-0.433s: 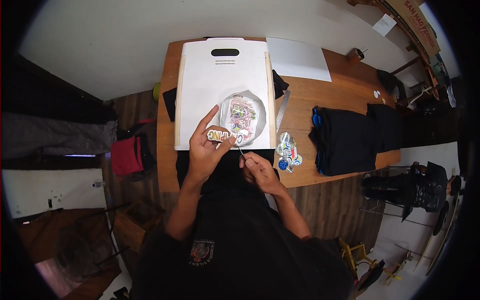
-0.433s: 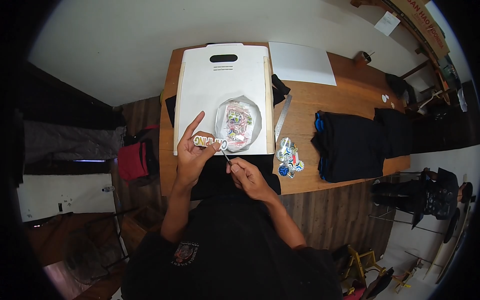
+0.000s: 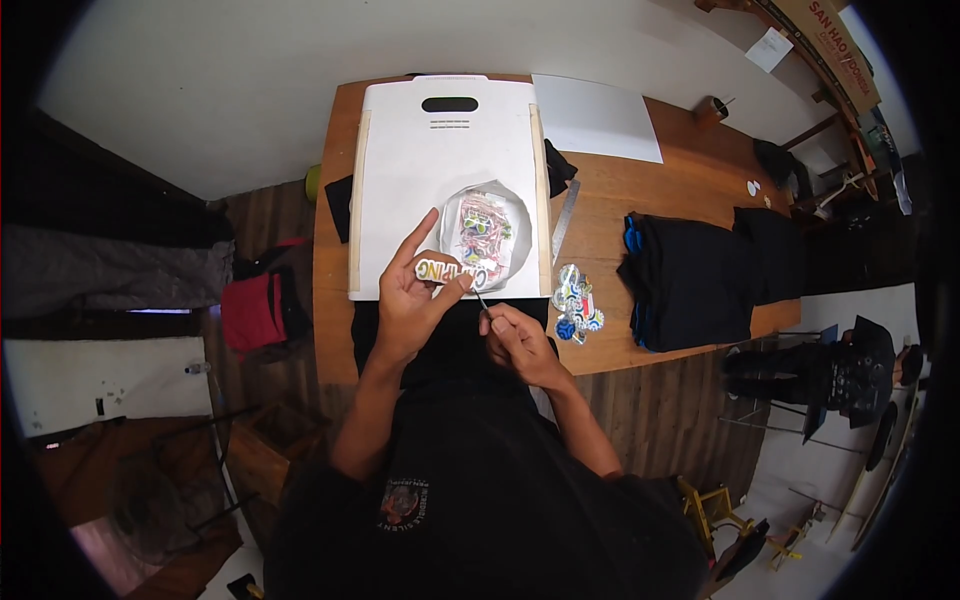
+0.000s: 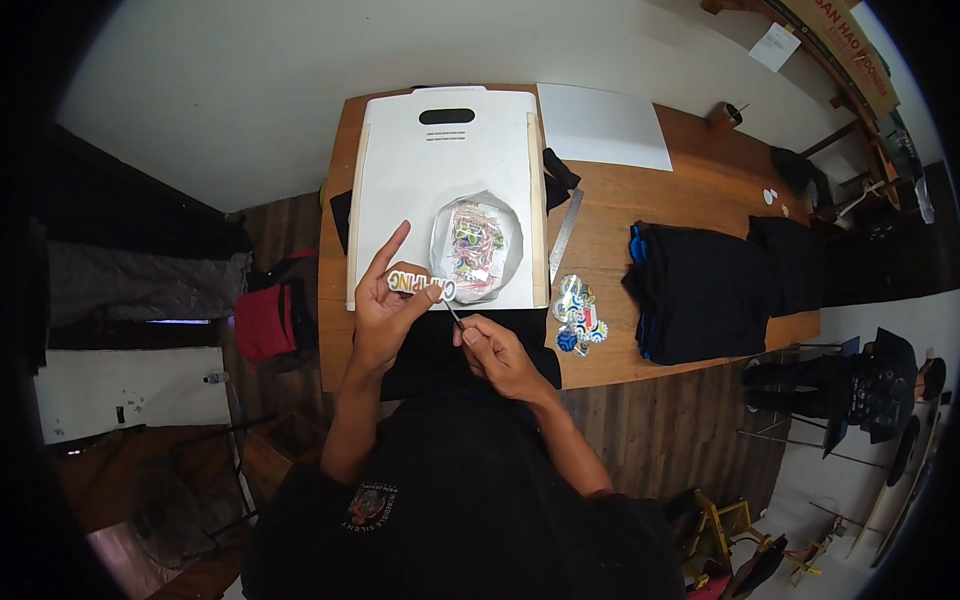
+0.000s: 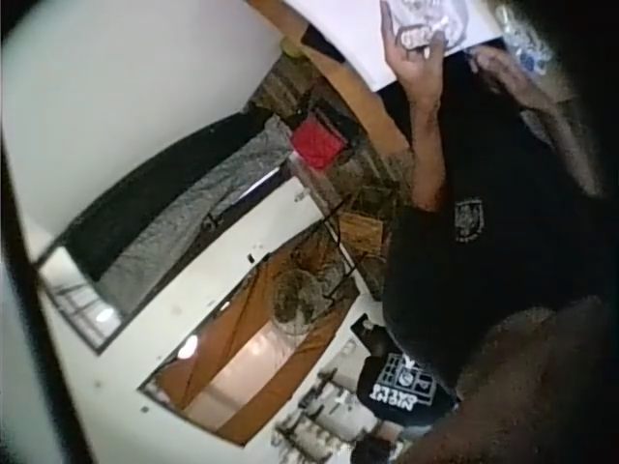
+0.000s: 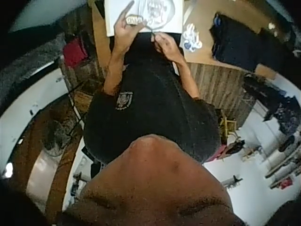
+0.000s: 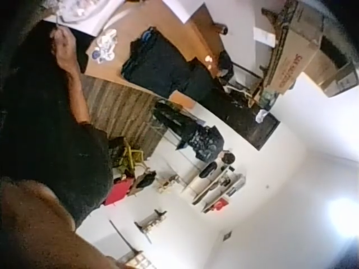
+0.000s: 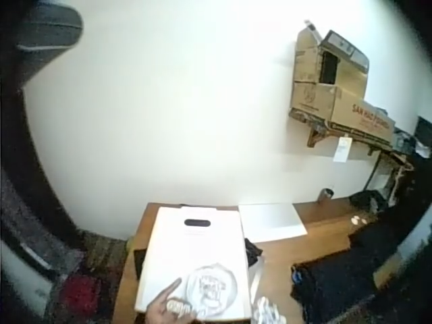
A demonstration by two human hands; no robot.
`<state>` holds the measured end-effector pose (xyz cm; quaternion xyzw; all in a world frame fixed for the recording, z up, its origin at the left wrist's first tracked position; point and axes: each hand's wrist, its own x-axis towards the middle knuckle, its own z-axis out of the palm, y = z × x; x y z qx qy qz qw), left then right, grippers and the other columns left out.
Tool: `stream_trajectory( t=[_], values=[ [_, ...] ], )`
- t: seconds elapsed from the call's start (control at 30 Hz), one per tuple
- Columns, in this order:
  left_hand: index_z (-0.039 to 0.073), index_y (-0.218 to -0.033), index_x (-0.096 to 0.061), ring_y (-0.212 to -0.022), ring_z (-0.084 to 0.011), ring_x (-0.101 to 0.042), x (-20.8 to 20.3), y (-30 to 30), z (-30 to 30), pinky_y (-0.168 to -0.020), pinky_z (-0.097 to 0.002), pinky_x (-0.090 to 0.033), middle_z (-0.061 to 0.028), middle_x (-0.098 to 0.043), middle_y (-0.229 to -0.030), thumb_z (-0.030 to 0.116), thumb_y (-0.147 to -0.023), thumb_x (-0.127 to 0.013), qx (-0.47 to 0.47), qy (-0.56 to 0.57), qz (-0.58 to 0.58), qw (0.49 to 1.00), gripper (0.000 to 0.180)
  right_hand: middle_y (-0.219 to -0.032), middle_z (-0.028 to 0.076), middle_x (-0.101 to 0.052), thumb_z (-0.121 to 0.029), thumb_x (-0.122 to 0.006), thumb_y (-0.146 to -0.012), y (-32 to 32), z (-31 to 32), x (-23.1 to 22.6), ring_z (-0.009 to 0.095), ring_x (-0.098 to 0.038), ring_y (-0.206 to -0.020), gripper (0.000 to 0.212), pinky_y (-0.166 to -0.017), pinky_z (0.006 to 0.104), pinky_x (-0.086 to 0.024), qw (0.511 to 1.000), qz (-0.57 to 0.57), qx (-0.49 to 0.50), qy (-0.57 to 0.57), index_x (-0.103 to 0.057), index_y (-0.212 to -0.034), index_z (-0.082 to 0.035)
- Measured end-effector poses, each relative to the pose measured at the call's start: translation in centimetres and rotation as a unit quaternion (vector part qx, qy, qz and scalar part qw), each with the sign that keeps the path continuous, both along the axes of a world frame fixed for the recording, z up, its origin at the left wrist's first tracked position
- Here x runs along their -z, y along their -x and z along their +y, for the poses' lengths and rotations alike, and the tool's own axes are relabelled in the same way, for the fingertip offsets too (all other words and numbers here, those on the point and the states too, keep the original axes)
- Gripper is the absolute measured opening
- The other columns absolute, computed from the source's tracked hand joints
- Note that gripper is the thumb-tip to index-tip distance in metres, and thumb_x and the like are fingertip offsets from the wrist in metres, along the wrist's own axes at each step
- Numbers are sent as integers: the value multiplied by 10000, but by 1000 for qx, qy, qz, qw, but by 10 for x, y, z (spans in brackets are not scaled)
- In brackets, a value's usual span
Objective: Cutting stickers from a printed sheet using scissors.
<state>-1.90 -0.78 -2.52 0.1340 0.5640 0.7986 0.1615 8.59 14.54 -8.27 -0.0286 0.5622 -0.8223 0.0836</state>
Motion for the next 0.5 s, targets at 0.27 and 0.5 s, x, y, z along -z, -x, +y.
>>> stream_trajectory(
  t=[0.27, 0.5],
  values=[
    [-53, -1486, -278, -825, -95, -616, -1, -1, 0, -796, -239, -530, -49, -621, -866, -125, -824, -681, -1, 1, -4, 1000, 779, -599, -43, -324, -308, -390, -1065, -1, 0, -1, 52, -284, -491, 309, -468, 218, -266, 1000, 2, 3, -10, -498, -1010, -24],
    [-54, -1483, -286, -832, -90, -610, 2, -2, 0, -791, -234, -521, -48, -620, -867, -118, -823, -690, -4, -1, -5, 1000, 776, -598, -40, -333, -312, -391, -1064, -2, 0, -2, 52, -289, -492, 312, -469, 217, -272, 1000, 2, 7, -11, -499, -1008, -24]
  ],
)
